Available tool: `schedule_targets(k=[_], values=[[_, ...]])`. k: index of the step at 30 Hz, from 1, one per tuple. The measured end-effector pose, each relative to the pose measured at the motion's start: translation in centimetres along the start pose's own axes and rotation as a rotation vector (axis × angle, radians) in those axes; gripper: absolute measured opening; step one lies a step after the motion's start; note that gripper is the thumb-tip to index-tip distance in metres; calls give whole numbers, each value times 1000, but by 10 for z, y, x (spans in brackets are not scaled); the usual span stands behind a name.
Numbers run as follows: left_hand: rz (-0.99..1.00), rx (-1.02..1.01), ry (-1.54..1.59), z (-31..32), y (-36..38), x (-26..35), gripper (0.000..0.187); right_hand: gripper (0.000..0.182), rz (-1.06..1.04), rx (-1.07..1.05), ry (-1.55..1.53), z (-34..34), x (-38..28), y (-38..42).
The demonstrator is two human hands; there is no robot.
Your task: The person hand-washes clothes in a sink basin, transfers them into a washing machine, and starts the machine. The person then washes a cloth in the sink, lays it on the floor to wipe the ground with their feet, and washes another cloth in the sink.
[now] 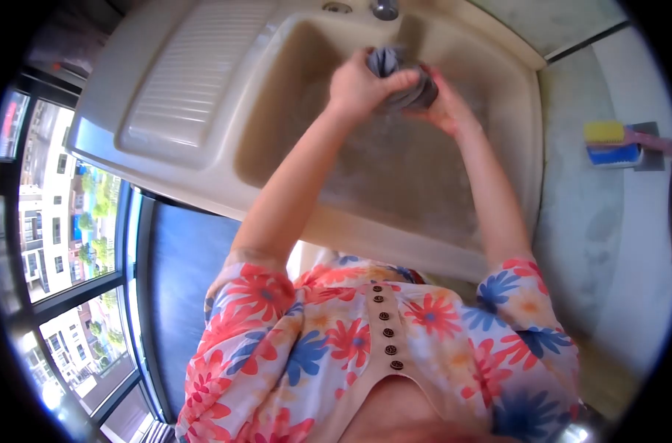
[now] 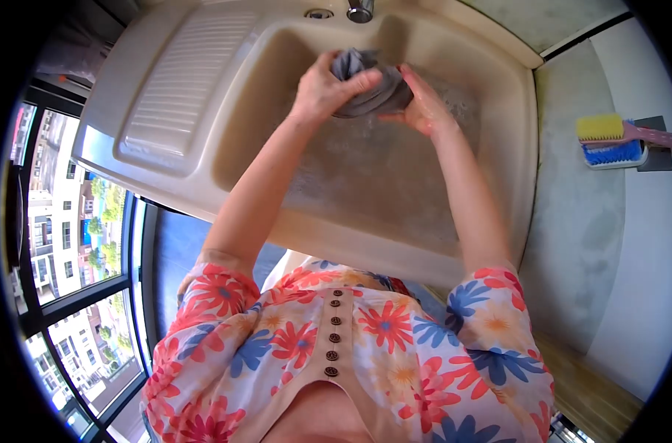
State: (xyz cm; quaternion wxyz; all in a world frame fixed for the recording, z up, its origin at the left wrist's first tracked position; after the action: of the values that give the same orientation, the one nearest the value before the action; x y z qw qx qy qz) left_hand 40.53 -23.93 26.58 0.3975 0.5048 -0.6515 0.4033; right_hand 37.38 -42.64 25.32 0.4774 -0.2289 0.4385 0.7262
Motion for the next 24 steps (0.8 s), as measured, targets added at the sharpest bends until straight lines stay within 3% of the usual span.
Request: schedule_targets(k=[2, 4, 6, 9, 12, 14, 16, 18, 19, 20, 21, 24], values=[[-3, 107, 402, -22, -11, 21, 71, 48, 13, -124, 3, -8, 6, 6], [-62, 51, 753, -58, -3, 48, 47, 46, -77, -103, 116, 5, 13, 20], [-30, 105, 907, -84, -11, 47, 48, 46, -82, -141, 236, 33, 14, 28], [-63, 230, 573, -138, -3, 38, 43, 48, -48, -271, 335, 80, 16, 16], [-221, 402, 634, -221, -2, 18, 40, 46, -82, -449, 251, 146, 23, 5], [-141, 510, 490, -289, 9, 7, 40, 44, -100, -601, 265, 200, 36, 6], [-261, 455, -195, -378, 7, -60, 66, 40, -154, -493, 515, 212, 45, -18], [-294, 324, -777, -394, 25, -89, 73, 38, -225, -369, 681, 201, 49, -60], [-200, 379, -860, -373, 40, -131, 80, 36, -260, -260, 728, 197, 45, -78], [-266, 197, -1191, -342, 64, -118, 88, 35, -335, -225, 804, 195, 38, -95], [-248, 54, -1211, -333, 74, -113, 92, 33, -410, -177, 877, 195, 29, -112], [-169, 263, -1246, -370, 79, -128, 89, 34, -737, -18, 1184, 177, -1, -186]])
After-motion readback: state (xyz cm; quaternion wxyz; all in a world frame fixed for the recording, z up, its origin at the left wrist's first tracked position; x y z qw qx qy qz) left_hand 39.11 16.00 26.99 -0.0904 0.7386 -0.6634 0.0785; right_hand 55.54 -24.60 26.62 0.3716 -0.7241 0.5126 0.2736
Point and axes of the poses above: each hand's wrist, its own y-axis away from the middle knuckle, its own z-axis out of the palm, x = y × z, the point moved 1 cm from there along -y, towards the middle knuckle, and after that the axes turned 3 degrees about -y, right-handed, at the moved point
